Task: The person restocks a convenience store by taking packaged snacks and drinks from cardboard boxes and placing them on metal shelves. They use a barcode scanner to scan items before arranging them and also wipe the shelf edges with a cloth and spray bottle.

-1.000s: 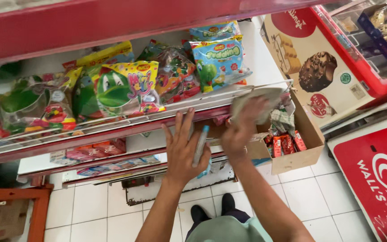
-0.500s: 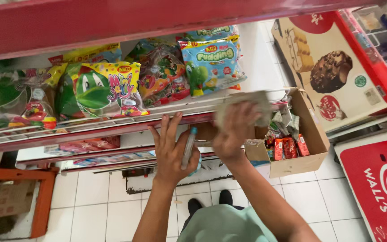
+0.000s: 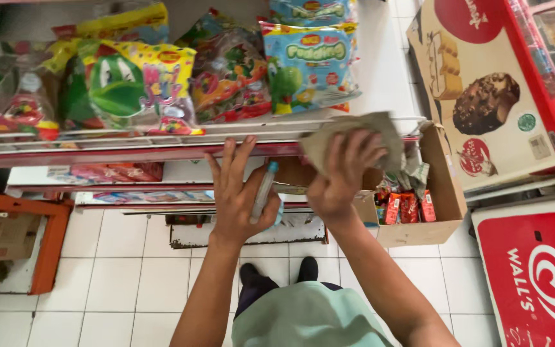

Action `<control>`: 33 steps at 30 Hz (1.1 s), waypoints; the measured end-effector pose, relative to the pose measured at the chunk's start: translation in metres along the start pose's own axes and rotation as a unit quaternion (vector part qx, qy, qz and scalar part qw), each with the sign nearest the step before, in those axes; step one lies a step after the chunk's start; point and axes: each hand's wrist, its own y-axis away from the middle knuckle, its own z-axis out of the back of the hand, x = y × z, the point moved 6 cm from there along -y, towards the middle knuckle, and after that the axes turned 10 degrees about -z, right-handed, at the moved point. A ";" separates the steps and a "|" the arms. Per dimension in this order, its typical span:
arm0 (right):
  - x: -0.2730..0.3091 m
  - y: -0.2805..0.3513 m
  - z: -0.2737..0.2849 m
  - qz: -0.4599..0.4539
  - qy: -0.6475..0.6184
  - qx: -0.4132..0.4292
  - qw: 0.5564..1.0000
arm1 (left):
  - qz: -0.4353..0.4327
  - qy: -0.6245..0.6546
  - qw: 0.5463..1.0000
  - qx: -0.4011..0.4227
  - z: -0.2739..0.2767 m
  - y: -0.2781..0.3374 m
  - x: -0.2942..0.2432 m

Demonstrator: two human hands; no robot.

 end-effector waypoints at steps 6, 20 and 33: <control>0.010 0.021 -0.038 0.283 0.214 0.135 0.925 | -0.032 -0.050 0.998 0.034 0.008 0.002 0.008; 0.096 0.032 -0.090 0.185 0.088 0.119 0.972 | -0.009 0.163 0.985 -0.047 0.089 0.040 0.058; 0.038 0.025 -0.049 0.249 0.157 0.142 0.945 | -0.109 0.065 0.992 -0.012 0.137 0.025 0.058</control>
